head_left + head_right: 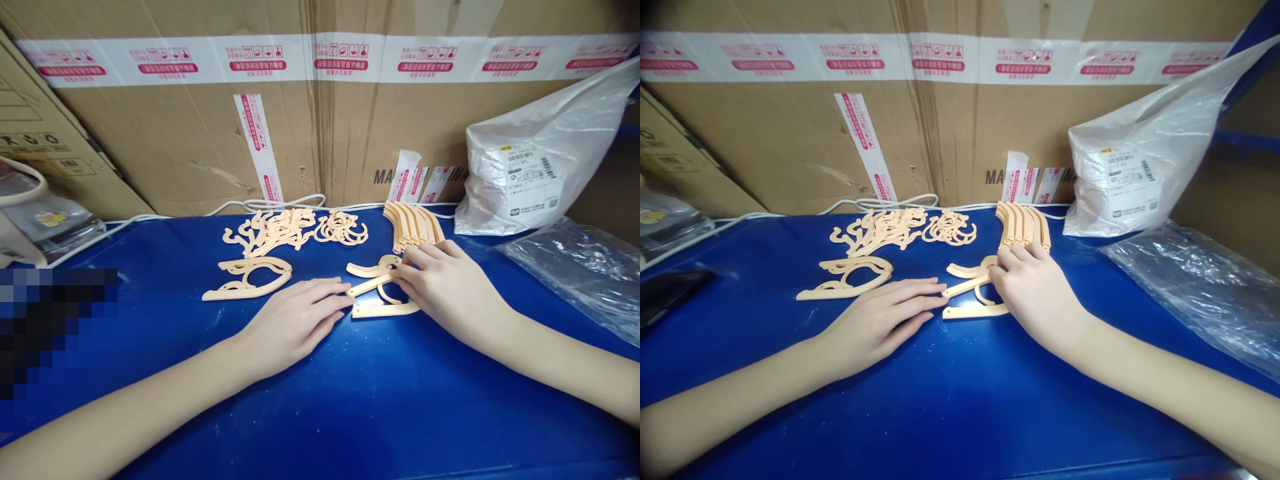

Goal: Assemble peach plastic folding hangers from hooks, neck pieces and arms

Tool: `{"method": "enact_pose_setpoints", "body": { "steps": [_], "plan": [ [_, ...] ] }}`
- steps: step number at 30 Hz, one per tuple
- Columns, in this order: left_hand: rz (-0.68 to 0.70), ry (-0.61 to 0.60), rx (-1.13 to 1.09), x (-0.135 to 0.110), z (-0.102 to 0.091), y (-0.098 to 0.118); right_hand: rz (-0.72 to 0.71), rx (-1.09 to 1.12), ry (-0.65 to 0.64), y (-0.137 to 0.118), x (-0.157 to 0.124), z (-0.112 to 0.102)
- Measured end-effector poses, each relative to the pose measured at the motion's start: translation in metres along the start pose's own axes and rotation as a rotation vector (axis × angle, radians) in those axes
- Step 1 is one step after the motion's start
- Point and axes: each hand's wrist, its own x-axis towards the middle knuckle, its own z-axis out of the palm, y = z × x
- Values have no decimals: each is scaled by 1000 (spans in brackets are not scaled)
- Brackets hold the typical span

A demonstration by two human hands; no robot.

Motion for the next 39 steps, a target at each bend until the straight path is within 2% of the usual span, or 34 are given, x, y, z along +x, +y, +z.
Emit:
{"method": "enact_pose_setpoints", "body": {
  "steps": [7,11,15,20,25,31,39],
  "plan": [
    [78,-74,-18,1,-4,2,10,61,64,6,4,1],
    [63,-68,-28,0,-3,1,30,68,112,21,8,4],
    [53,-68,-34,0,-3,2,47,102,85,36,13,10],
    [24,-93,-22,1,-4,3,-59,191,77,45,16,18],
    [45,-96,-10,1,-4,3,-118,169,106,44,16,23],
    [61,-102,-14,2,-3,3,-78,153,151,37,17,21],
    [79,-88,-52,2,-5,4,-86,323,248,31,16,10]
  ]
}}
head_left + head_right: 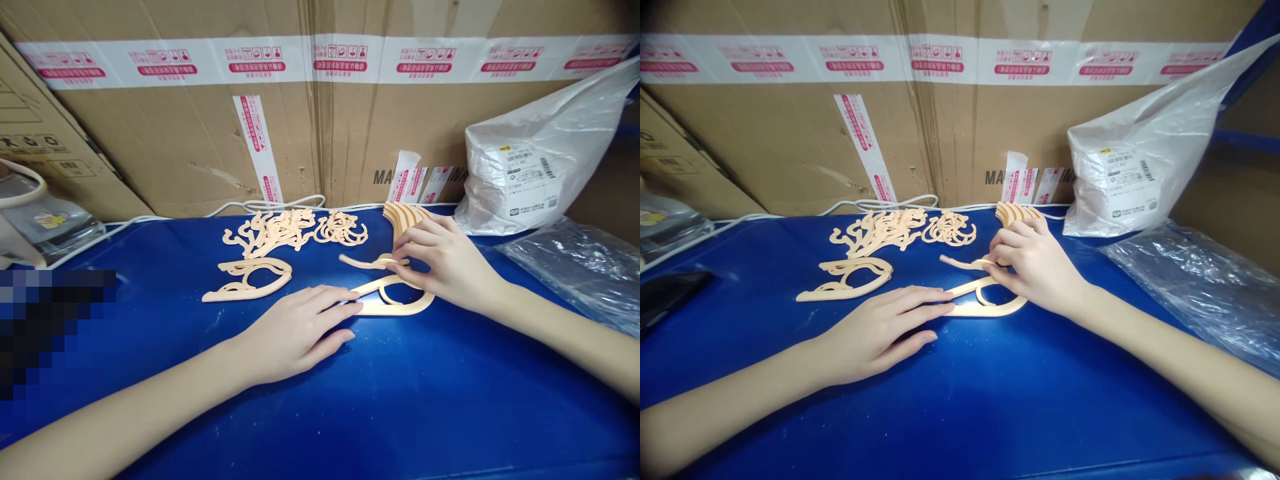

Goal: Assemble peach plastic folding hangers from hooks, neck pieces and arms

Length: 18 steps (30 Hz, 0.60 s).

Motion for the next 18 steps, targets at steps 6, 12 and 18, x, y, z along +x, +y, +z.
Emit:
{"method": "enact_pose_setpoints", "body": {
  "steps": [6,12,18],
  "plan": [
    [84,132,-23,1,-5,5,-71,44,79,-22,-3,-10],
    [128,239,35,-1,-6,7,-67,156,66,-34,-6,-9],
    [30,308,169,0,-1,6,-134,195,88,-46,-10,-5]
  ]
}}
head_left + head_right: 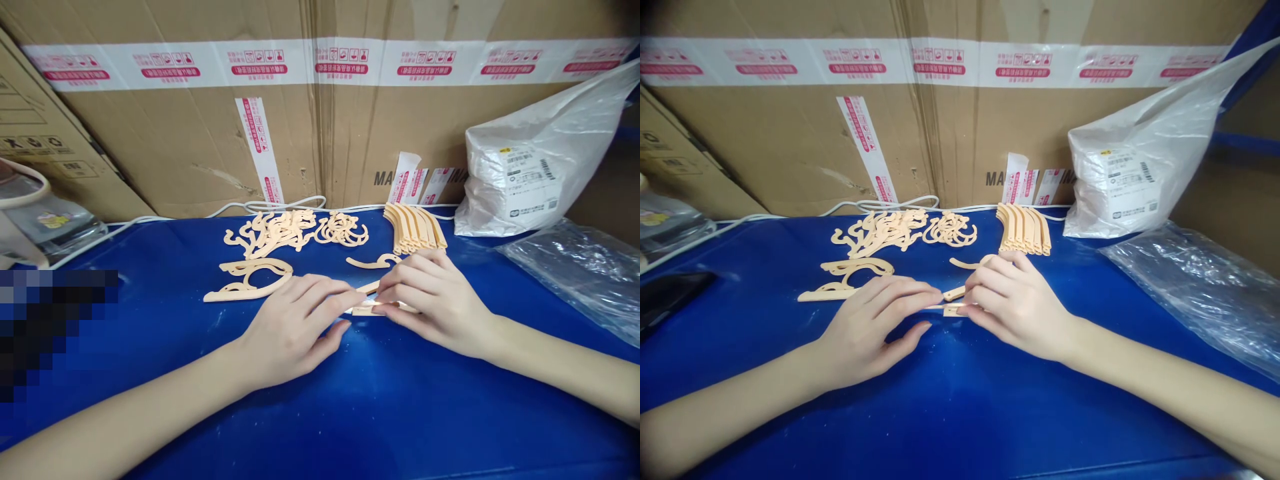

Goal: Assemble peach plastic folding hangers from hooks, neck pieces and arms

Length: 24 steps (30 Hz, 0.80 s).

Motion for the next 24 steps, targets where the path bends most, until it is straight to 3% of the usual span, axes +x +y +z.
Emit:
{"method": "enact_pose_setpoints", "body": {
  "steps": [7,14,24],
  "plan": [
    [10,-153,20,2,3,1,-197,-172,163,-13,-6,5],
    [96,-145,38,3,2,1,-281,-209,208,-21,-7,5],
    [27,-117,-26,-3,-2,-2,-148,-102,131,-9,-7,-5]
  ]
}}
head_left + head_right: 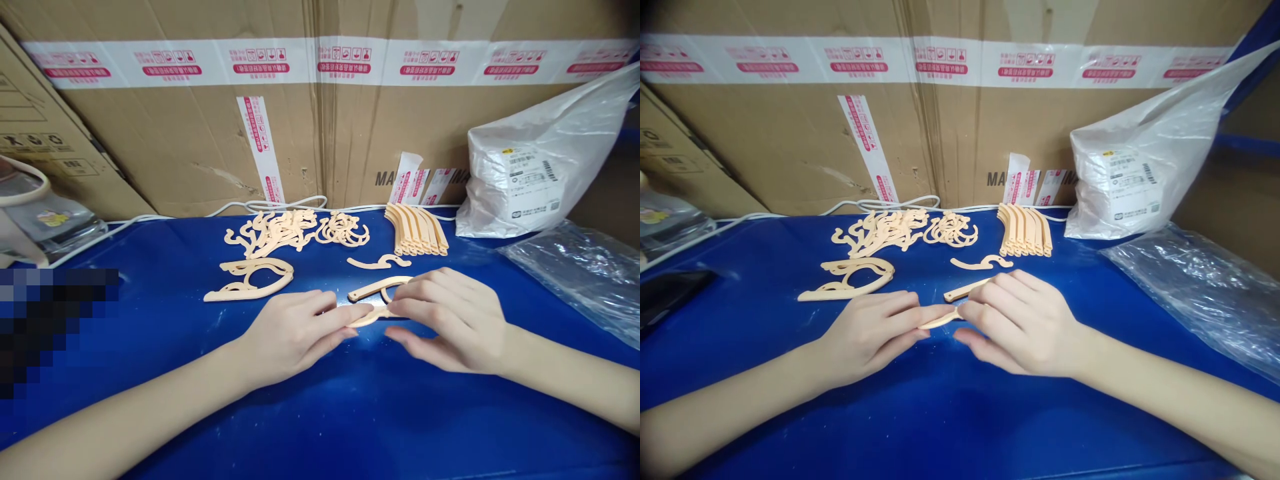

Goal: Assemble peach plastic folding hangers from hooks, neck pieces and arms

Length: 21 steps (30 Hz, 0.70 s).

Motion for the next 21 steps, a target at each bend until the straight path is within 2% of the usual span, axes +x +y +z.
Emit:
{"method": "enact_pose_setpoints", "body": {
  "steps": [6,11,15,21],
  "plan": [
    [-131,-41,13,2,3,-2,41,-130,-168,1,7,3],
    [-231,-30,28,2,3,-2,51,-133,-276,2,4,11],
    [-254,-34,23,2,3,-3,52,-109,-363,1,2,14],
    [-263,-40,34,3,5,-3,-69,-122,-345,-2,2,15]
  ]
}}
